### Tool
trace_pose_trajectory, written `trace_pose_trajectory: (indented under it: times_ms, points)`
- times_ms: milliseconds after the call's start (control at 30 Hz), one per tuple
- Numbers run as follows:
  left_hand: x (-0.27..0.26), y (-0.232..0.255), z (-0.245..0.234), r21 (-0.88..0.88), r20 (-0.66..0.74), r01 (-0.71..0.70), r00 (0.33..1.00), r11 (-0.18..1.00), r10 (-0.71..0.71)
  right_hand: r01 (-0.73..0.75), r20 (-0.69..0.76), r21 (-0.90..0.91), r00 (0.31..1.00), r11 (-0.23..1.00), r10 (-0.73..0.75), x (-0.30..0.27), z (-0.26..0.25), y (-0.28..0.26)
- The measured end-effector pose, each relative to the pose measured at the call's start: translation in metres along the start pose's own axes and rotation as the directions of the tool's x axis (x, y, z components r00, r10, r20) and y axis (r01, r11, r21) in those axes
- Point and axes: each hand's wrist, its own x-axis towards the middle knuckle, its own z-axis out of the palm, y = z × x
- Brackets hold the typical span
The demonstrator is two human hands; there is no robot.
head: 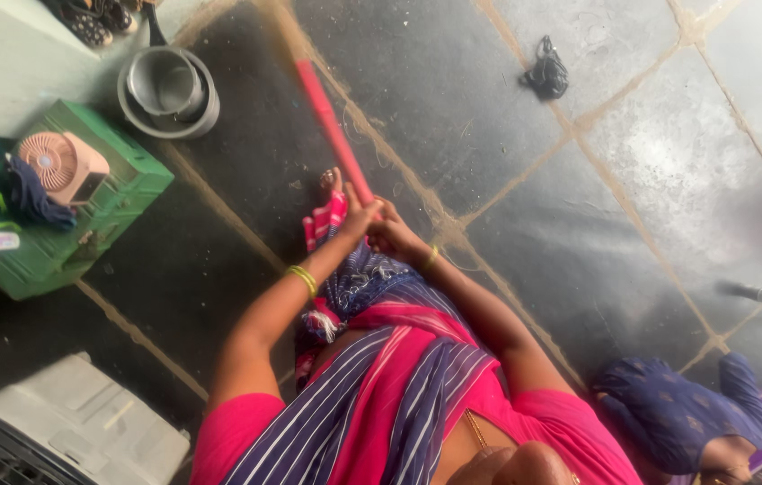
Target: The person sweeps a tiled floor using a traditional broom. She moves around the room, sweeping debris from various areas, including near a cot and an air cooler, while another person sits nearby.
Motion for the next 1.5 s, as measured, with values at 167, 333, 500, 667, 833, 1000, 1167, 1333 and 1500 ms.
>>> trace_pose_trajectory:
  times_ms: [167, 333, 500, 667, 833, 1000, 1167, 1333, 1500]
  points:
    - [0.045, 0.050, -0.041, -0.178, -0.157, -0.171, 0.977, 0.969, 0.144, -0.057, 0.068, 0.016, 0.996, 0.998, 0.056, 0.087, 0.020, -0.028]
    - [0.094, 0.094, -0.051, -0.162, -0.131, 0.191, 0.968, 0.968, -0.213, -0.073, -0.065, 0.055, 0.995, 0.996, 0.076, 0.156, 0.009, -0.040]
    - [0.139, 0.116, 0.006, 0.294, 0.294, 0.327, 0.863, 0.898, -0.410, 0.128, -0.099, 0.369, 0.990, 0.921, -0.097, 0.149, -0.045, -0.050]
    - [0.162, 0.121, 0.061, 0.524, 0.304, 0.178, 0.874, 0.833, -0.378, 0.317, -0.364, 0.518, 0.922, 0.795, -0.130, 0.124, -0.043, -0.070]
    - [0.171, 0.135, 0.057, 0.434, 0.514, 0.046, 0.808, 0.900, -0.289, 0.386, -0.515, 0.453, 0.849, 0.804, -0.118, 0.116, -0.004, -0.095]
    - [0.153, 0.139, 0.022, 0.388, 0.507, -0.082, 0.851, 0.918, -0.139, 0.314, -0.394, 0.349, 0.904, 0.883, -0.165, 0.104, 0.022, -0.104]
    - [0.147, 0.138, -0.016, 0.377, 0.264, -0.056, 0.963, 0.924, -0.049, 0.182, -0.280, 0.187, 0.952, 0.965, -0.126, 0.120, 0.032, -0.113]
    - [0.180, 0.159, -0.027, 0.250, 0.090, 0.229, 0.962, 0.941, -0.258, 0.157, -0.229, 0.263, 0.969, 0.952, -0.097, 0.173, 0.014, -0.125]
    - [0.210, 0.180, 0.020, 0.336, 0.210, 0.020, 0.973, 0.942, -0.095, 0.286, -0.173, 0.496, 0.958, 0.820, -0.230, 0.202, -0.029, -0.114]
